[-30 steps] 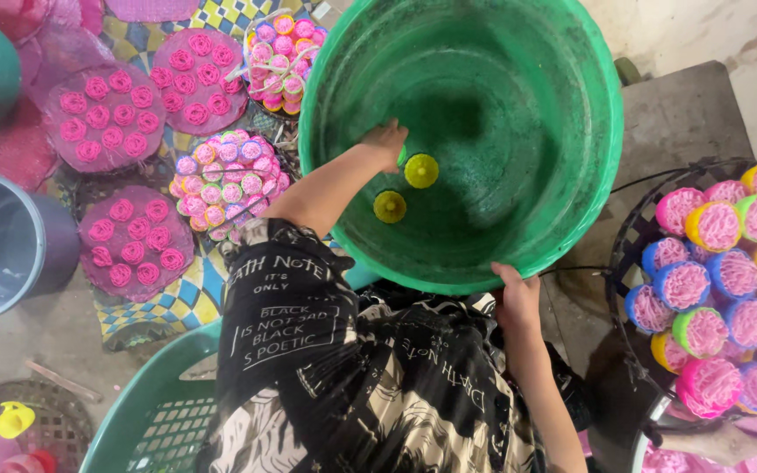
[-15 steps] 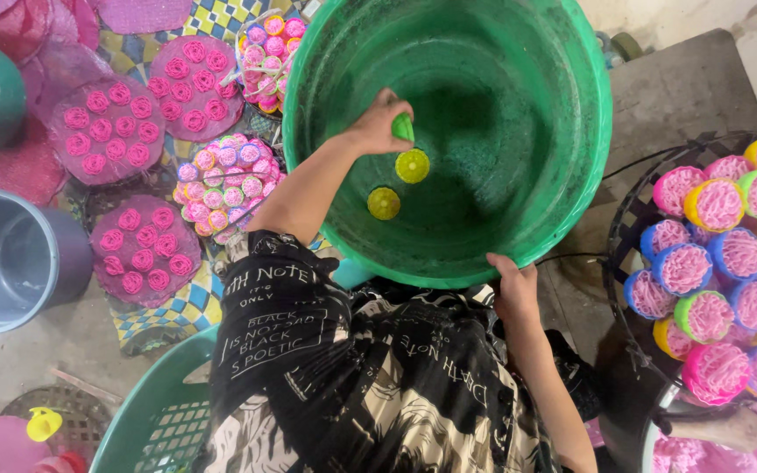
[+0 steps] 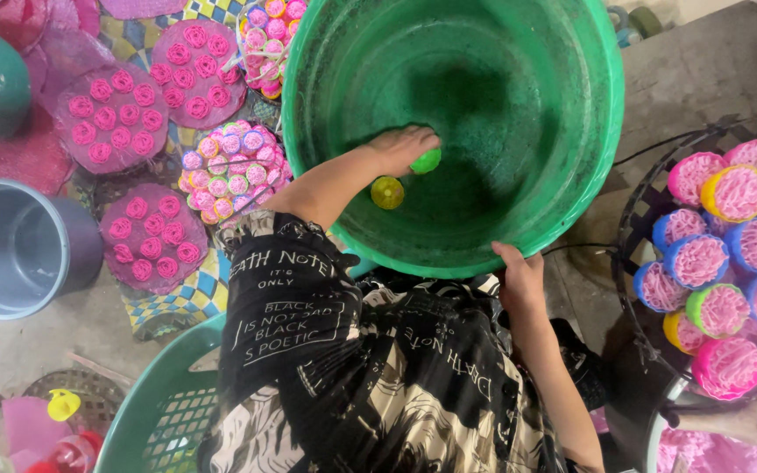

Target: The person fills a wooden hand mold with pink paste from a bowl, clamps the mold to extrude the paste onto flower-shaped forms held in colorful plastic cups, and places the finished flowers on trays. They also retrieve cups from a green water basin and wipe excess paste from the mold with a small stick.

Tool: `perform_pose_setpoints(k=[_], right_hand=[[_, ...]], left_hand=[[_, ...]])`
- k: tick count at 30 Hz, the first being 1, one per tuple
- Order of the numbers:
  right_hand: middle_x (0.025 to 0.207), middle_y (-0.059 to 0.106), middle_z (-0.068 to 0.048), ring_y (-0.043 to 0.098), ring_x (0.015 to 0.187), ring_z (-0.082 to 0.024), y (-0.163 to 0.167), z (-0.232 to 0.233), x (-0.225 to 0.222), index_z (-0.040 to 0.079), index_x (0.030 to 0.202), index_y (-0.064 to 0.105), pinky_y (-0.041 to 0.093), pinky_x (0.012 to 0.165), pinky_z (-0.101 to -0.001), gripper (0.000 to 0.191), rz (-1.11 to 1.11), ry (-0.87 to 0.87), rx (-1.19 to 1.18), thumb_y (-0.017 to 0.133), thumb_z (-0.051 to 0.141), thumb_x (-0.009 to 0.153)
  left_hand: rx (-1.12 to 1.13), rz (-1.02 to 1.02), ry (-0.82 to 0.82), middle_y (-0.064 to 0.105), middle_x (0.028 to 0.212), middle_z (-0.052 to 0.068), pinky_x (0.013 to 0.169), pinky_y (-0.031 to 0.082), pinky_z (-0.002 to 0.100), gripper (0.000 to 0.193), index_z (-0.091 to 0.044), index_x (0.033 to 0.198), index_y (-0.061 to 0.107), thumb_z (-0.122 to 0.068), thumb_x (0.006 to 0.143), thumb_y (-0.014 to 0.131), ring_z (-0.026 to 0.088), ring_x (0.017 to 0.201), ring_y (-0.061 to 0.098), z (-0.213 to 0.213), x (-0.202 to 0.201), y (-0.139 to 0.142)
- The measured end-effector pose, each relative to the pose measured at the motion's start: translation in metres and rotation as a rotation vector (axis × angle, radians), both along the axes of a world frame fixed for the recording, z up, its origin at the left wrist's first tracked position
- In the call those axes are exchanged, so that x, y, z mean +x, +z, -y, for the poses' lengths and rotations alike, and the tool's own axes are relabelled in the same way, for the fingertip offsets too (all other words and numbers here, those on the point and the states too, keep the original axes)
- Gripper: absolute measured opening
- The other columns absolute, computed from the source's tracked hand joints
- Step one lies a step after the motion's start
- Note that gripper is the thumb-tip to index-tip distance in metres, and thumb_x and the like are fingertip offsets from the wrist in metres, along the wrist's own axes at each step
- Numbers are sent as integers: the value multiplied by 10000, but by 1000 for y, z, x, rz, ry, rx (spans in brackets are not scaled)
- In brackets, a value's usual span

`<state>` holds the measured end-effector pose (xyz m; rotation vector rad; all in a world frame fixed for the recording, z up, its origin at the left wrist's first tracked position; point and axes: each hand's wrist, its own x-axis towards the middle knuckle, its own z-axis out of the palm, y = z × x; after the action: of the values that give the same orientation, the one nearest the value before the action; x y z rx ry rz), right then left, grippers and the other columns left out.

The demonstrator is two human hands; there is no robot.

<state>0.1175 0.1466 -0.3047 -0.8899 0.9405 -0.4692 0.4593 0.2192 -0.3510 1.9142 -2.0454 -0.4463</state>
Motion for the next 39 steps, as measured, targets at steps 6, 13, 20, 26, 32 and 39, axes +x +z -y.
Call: perform_pose_setpoints(k=[6, 13, 20, 26, 32, 39], right_hand=[[1136, 686, -144, 687, 1000, -277, 4, -1, 2, -64, 1227, 599, 583, 814, -409, 355, 5, 8, -5, 660, 7, 884], [1132, 684, -130, 683, 1004, -262, 1, -1, 0, -53, 1218, 600, 580, 826, -398, 367, -46, -26, 25, 669, 8, 863], [1132, 682, -132, 675, 1017, -269, 6, -3, 2, -59, 1221, 602, 573, 848, -400, 364, 7, -5, 1, 676, 16, 873], [1159, 671, -132, 673, 1041, -264, 16, -5, 5, -56, 1249, 586, 570, 861, -397, 386, 3, 9, 6, 659, 25, 879], [1177, 669, -136, 669, 1053, -260, 8, -3, 0, -72, 1266, 575, 565, 873, -396, 404, 0, 6, -9, 669, 29, 886], [1169, 681, -126, 679, 1033, -256, 0, -1, 1, -49, 1274, 577, 581, 853, -397, 422, -33, -14, -14, 678, 34, 873]], left_hand=[[213, 62, -81, 459, 1370, 146, 984, 495, 451, 946, -134, 1479, 425, -103, 643, 866, 386, 1227, 490, -2, -11, 10], [336, 91, -247, 492, 1350, 130, 1064, 494, 441, 825, -123, 1413, 507, -156, 660, 844, 364, 1246, 506, -16, -11, 7], [510, -22, -132, 416, 1408, 152, 1033, 439, 517, 823, -130, 1396, 484, -300, 707, 900, 440, 1313, 372, -33, -14, -21], [540, 118, -112, 507, 1389, 149, 1064, 474, 484, 741, -144, 1360, 584, -265, 690, 876, 410, 1306, 485, -29, -17, -38], [698, -405, -12, 665, 1281, 133, 998, 514, 429, 613, -205, 1337, 655, -176, 745, 813, 306, 1188, 622, -20, 2, -5], [576, -1584, 121, 667, 1320, 79, 984, 579, 391, 470, -77, 1350, 624, -95, 888, 710, 205, 1200, 666, -20, 16, 50]])
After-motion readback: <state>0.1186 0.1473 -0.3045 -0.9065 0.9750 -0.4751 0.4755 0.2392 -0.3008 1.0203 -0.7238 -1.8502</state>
